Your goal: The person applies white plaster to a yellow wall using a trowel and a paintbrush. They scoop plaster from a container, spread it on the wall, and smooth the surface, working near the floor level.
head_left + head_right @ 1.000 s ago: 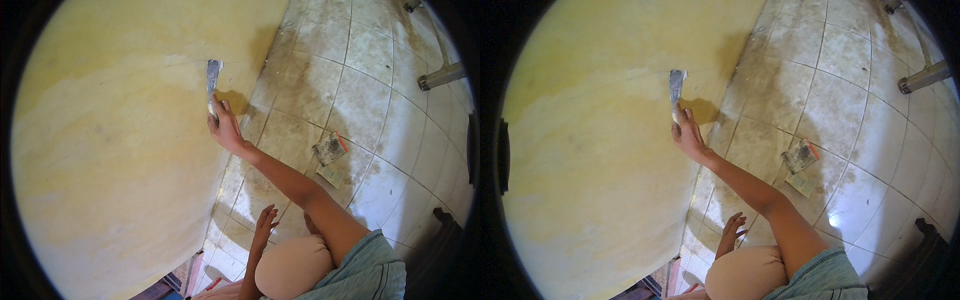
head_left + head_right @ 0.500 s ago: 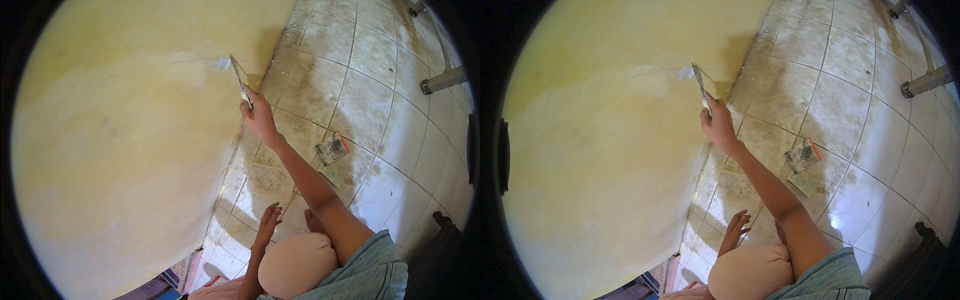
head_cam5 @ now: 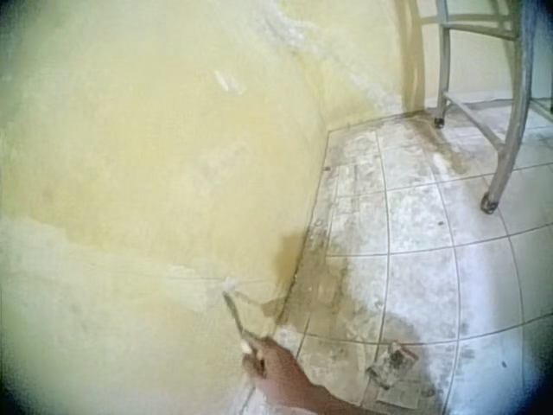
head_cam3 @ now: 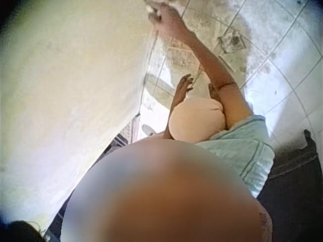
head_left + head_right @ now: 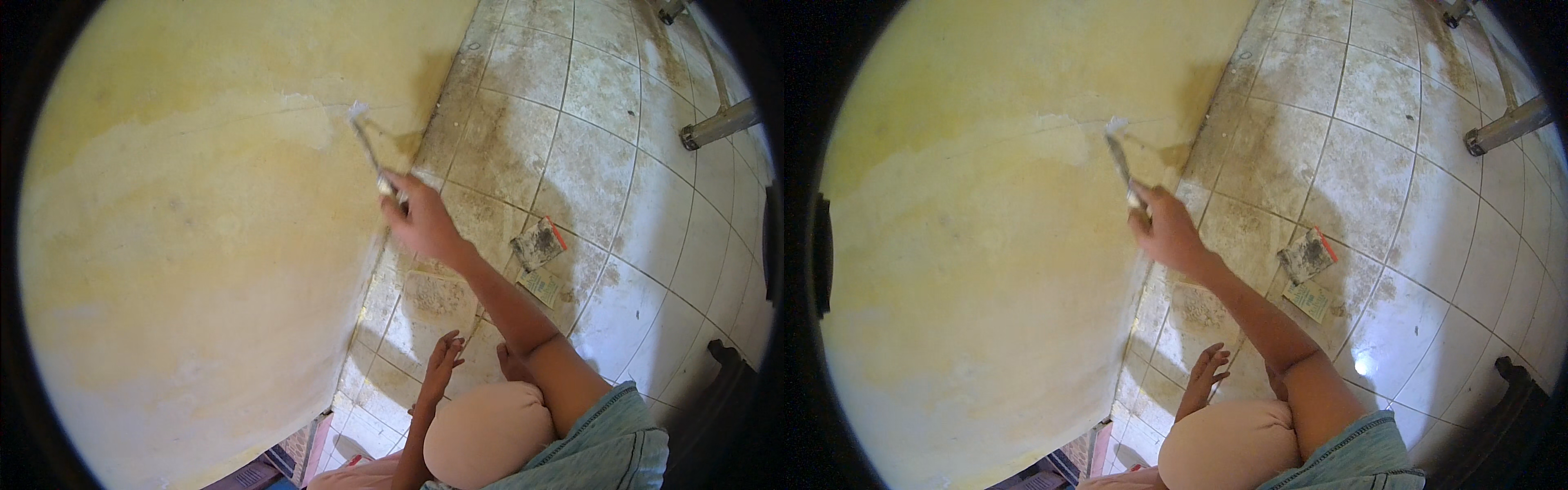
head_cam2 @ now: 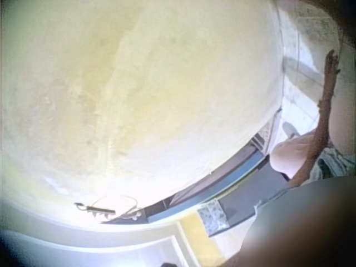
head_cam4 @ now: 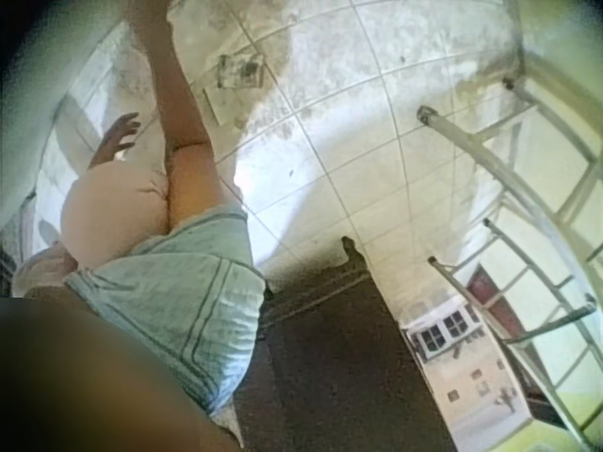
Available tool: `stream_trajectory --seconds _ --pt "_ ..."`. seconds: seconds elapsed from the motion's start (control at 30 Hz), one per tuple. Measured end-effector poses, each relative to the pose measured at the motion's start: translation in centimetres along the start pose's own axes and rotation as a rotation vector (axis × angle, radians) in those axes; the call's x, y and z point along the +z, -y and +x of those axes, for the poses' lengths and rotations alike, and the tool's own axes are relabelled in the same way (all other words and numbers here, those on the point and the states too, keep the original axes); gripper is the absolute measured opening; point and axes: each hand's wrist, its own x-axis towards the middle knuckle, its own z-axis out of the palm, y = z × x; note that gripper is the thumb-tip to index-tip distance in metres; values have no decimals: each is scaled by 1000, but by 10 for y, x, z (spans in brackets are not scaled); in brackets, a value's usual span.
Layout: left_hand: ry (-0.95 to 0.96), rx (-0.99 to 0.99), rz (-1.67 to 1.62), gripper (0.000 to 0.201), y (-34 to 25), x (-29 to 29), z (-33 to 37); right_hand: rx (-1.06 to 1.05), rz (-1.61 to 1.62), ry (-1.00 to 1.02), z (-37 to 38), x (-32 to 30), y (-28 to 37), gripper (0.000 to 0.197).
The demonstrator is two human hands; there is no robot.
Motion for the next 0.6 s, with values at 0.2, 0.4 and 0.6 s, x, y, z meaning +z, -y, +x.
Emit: stream_trajectory --seconds 0.2,0.4,0.6 --pt "-2 -21 -1 53 6 -3 1 -77 -159 -107 39 9 -7 49" --pt "8 -6 3 53 8 -2 2 -78 -131 -18 12 31 7 50" --pt "-2 -7 -10 53 3 -2 3 -59 -26 -83 5 10 2 48"
